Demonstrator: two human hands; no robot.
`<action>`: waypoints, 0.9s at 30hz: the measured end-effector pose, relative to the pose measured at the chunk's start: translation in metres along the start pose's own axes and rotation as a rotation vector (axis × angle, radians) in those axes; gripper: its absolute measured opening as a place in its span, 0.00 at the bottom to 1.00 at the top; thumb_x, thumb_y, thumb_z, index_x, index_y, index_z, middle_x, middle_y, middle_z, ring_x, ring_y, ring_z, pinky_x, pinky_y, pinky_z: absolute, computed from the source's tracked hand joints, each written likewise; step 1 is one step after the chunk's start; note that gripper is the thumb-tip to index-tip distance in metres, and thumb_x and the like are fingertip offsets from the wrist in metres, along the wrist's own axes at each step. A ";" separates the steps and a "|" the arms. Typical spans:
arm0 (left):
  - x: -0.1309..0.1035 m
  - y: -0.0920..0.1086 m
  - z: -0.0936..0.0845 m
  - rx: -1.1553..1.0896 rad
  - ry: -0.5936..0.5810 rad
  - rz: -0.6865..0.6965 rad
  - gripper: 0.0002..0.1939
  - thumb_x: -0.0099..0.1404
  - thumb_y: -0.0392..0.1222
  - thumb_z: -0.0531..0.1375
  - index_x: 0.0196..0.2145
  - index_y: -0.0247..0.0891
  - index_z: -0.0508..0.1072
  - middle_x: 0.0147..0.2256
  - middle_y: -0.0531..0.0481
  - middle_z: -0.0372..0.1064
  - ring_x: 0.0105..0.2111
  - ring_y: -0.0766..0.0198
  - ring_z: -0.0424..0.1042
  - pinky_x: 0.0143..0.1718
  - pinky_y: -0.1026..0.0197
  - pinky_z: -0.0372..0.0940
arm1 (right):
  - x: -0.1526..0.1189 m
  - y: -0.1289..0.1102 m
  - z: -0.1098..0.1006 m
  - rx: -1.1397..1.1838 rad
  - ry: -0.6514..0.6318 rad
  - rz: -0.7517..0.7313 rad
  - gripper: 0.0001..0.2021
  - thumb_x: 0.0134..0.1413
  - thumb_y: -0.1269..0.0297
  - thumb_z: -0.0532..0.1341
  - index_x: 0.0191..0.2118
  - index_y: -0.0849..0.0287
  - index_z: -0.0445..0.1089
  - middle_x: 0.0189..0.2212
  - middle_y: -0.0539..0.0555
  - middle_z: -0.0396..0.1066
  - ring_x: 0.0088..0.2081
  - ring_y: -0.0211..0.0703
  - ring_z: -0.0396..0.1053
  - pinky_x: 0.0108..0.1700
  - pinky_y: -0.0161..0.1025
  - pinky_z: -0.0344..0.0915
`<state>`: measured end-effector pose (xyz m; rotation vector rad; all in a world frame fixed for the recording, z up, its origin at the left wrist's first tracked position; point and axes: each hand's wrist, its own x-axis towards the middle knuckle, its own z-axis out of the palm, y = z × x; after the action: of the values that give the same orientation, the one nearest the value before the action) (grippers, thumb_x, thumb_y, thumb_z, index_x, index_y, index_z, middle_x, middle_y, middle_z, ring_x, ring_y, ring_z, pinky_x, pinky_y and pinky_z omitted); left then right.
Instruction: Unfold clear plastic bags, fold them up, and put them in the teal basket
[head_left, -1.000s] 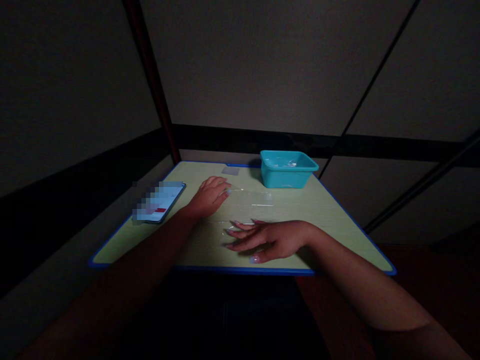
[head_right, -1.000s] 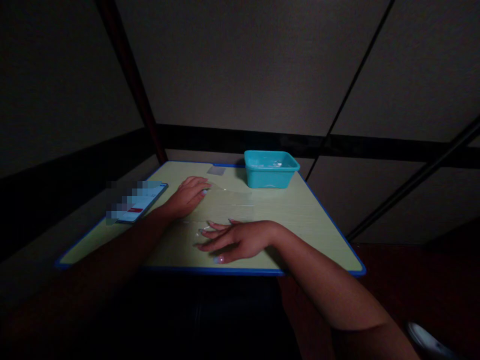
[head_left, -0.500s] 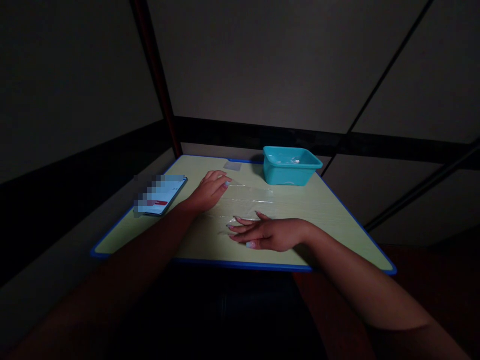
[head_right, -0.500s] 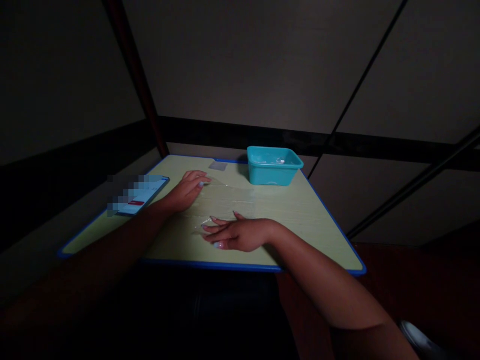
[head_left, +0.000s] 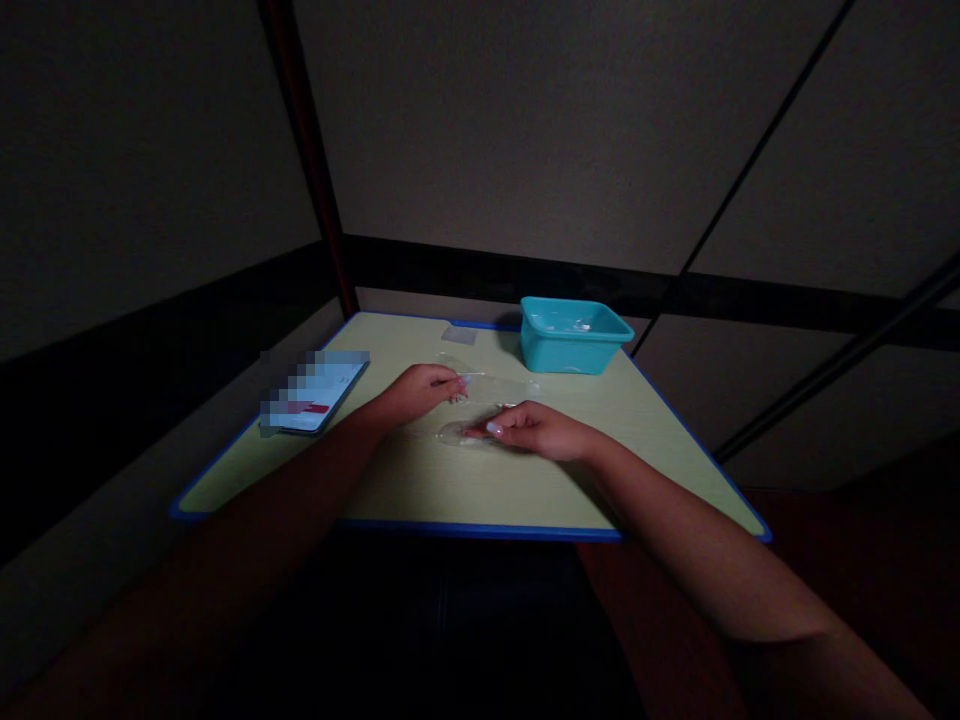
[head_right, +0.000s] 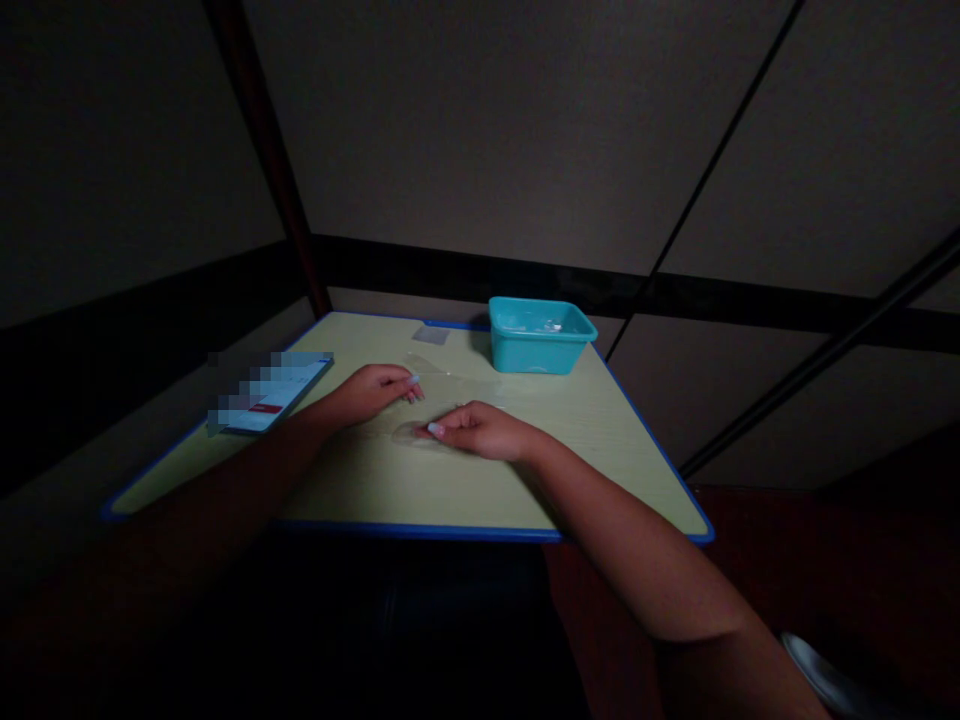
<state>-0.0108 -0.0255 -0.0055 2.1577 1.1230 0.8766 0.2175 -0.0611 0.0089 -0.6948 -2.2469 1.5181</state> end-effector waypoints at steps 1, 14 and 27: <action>0.000 0.002 0.000 -0.036 -0.044 -0.015 0.15 0.61 0.48 0.53 0.29 0.35 0.73 0.30 0.49 0.72 0.32 0.63 0.70 0.38 0.60 0.63 | 0.001 0.001 0.000 0.056 0.020 -0.007 0.26 0.49 0.44 0.59 0.45 0.61 0.73 0.44 0.55 0.73 0.49 0.46 0.66 0.57 0.47 0.53; -0.006 0.013 0.001 -0.147 -0.284 -0.082 0.11 0.51 0.45 0.64 0.31 0.36 0.73 0.30 0.52 0.73 0.33 0.64 0.70 0.35 0.63 0.62 | 0.008 0.008 -0.001 0.257 0.104 -0.047 0.25 0.47 0.47 0.62 0.45 0.62 0.71 0.35 0.55 0.74 0.40 0.41 0.69 0.48 0.42 0.62; -0.001 0.004 0.003 -0.214 -0.073 -0.171 0.09 0.51 0.45 0.62 0.25 0.36 0.71 0.25 0.51 0.72 0.29 0.63 0.71 0.35 0.59 0.64 | -0.005 0.011 -0.037 -0.232 0.123 0.062 0.21 0.41 0.52 0.67 0.36 0.64 0.68 0.24 0.48 0.65 0.26 0.34 0.61 0.28 0.32 0.58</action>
<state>-0.0074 -0.0290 -0.0048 1.8751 1.1055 0.7957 0.2435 -0.0325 0.0120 -0.9061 -2.3484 1.2155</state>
